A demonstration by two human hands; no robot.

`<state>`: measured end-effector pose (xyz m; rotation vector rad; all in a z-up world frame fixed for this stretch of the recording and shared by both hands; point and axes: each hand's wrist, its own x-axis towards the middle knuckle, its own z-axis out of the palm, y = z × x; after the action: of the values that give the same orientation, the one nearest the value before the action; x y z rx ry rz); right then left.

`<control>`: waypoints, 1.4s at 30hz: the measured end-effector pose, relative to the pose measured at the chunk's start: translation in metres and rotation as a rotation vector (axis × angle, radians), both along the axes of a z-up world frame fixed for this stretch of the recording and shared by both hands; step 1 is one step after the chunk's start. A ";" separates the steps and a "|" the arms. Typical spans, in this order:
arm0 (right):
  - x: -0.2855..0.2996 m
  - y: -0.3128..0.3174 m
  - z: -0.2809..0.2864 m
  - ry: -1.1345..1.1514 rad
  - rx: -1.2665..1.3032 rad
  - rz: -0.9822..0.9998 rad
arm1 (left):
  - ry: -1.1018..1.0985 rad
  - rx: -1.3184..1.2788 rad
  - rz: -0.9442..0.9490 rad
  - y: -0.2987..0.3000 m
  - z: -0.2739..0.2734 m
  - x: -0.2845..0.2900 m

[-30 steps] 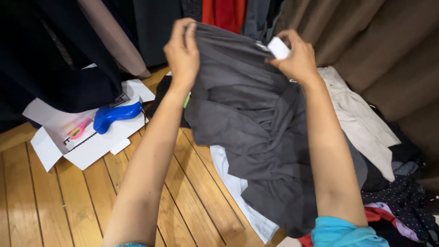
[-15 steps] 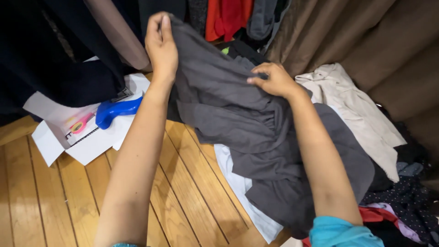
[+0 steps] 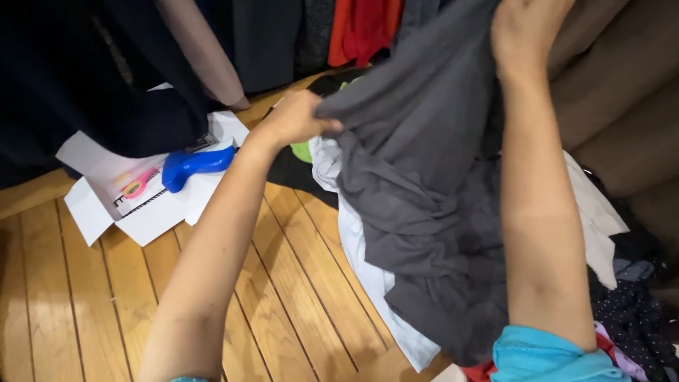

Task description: The person folds a light gray long-sleeved shirt on a wooden table, smoothing the fabric and aligning the sleeves. They then pick up a dark gray long-sleeved shirt, unfold it, and begin folding it in the same manner.

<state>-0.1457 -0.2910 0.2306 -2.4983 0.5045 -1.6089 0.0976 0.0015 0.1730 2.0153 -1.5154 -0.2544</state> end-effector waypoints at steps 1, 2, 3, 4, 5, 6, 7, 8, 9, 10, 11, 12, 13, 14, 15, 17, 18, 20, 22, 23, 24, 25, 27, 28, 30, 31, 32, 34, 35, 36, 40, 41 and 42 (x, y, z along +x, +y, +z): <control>-0.002 -0.001 0.002 0.001 -0.001 0.003 | 0.001 -0.001 0.003 -0.001 -0.012 0.015; -0.004 -0.003 0.004 0.003 0.037 -0.026 | 0.164 -0.179 0.028 -0.001 -0.025 0.029; -0.006 -0.004 0.007 0.003 0.073 -0.056 | 0.325 -0.357 0.054 -0.002 -0.036 0.043; -0.006 0.018 0.013 0.003 0.072 -0.054 | 0.325 -0.359 0.056 -0.003 -0.047 0.048; -0.006 0.040 0.020 0.065 0.095 0.059 | 0.348 -0.449 0.146 -0.003 -0.058 0.053; -0.005 0.063 0.026 0.128 0.116 0.171 | 0.371 -0.539 0.237 -0.003 -0.069 0.059; 0.003 0.069 0.030 0.128 0.115 0.176 | 0.370 -0.541 0.241 -0.004 -0.068 0.044; 0.010 0.074 0.033 0.098 -0.001 0.125 | 0.513 -0.519 0.247 -0.004 -0.066 0.029; 0.016 0.080 0.037 0.067 -0.117 0.071 | 0.656 -0.494 0.247 -0.007 -0.064 0.013; 0.025 0.104 0.046 0.066 -0.118 0.070 | 0.655 -0.495 0.246 0.000 -0.039 -0.021; 0.035 0.128 0.056 0.053 -0.141 0.169 | 0.600 -0.363 0.191 0.007 -0.014 -0.054; 0.045 0.152 0.065 0.040 -0.164 0.267 | 0.543 -0.232 0.136 0.014 0.011 -0.087; 0.046 0.174 0.069 0.039 -0.167 0.269 | 0.542 -0.235 0.137 -0.006 -0.005 -0.093; 0.047 0.195 0.074 0.172 -0.150 0.438 | 0.557 -0.486 0.008 -0.027 -0.021 -0.098; 0.048 0.216 0.077 0.305 -0.130 0.606 | 0.565 -0.731 -0.129 -0.048 -0.037 -0.104; 0.029 0.219 0.074 0.414 0.015 0.587 | 0.578 -0.783 -0.039 -0.074 -0.075 -0.082; 0.021 0.219 0.074 0.524 0.160 0.567 | 0.592 -0.834 0.052 -0.088 -0.093 -0.071; 0.005 0.184 0.038 0.524 0.317 0.525 | 0.595 -0.837 0.057 -0.087 -0.092 -0.061; -0.008 0.157 0.002 0.521 0.477 0.479 | 0.599 -0.834 0.061 -0.085 -0.093 -0.054; -0.012 0.147 -0.015 0.735 0.636 0.319 | 0.602 -0.823 0.067 -0.084 -0.093 -0.050; -0.016 0.137 -0.032 0.945 0.790 0.148 | 0.605 -0.812 0.073 -0.083 -0.093 -0.047; -0.021 0.133 -0.036 0.945 0.789 0.145 | 0.607 -0.814 0.071 -0.083 -0.092 -0.045; -0.031 0.127 -0.045 0.957 0.927 0.140 | 0.610 -0.788 0.085 -0.081 -0.092 -0.039; -0.032 0.123 -0.035 0.957 0.927 0.140 | 0.609 -0.788 0.084 -0.078 -0.092 -0.037; -0.033 0.117 -0.015 0.849 0.737 0.100 | 0.611 -0.757 0.099 -0.073 -0.092 -0.032; -0.034 0.089 -0.016 0.849 0.736 0.100 | 0.611 -0.758 0.099 -0.071 -0.091 -0.030; -0.034 0.061 -0.018 0.608 0.517 0.142 | 0.611 -0.745 0.107 -0.069 -0.089 -0.028; -0.032 0.035 -0.005 0.366 0.302 0.180 | 0.612 -0.728 0.115 -0.062 -0.089 -0.027; -0.027 0.036 0.012 0.239 0.151 0.155 | 0.613 -0.710 0.124 -0.057 -0.090 -0.027; -0.023 0.037 0.029 0.115 -0.001 0.132 | 0.614 -0.693 0.133 -0.052 -0.090 -0.027; -0.024 0.096 0.067 0.247 0.144 0.100 | 0.382 -0.220 0.016 0.024 -0.042 -0.027; -0.026 0.099 0.066 0.271 0.080 0.088 | 0.319 -0.127 -0.003 0.044 -0.035 -0.021; -0.028 0.102 0.066 0.296 0.016 0.078 | 0.256 -0.034 -0.021 0.065 -0.027 -0.015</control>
<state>-0.1739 -0.1886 0.2963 -2.7209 0.4427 -1.2094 0.0824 0.0662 0.1455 1.8613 -1.3715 -0.4729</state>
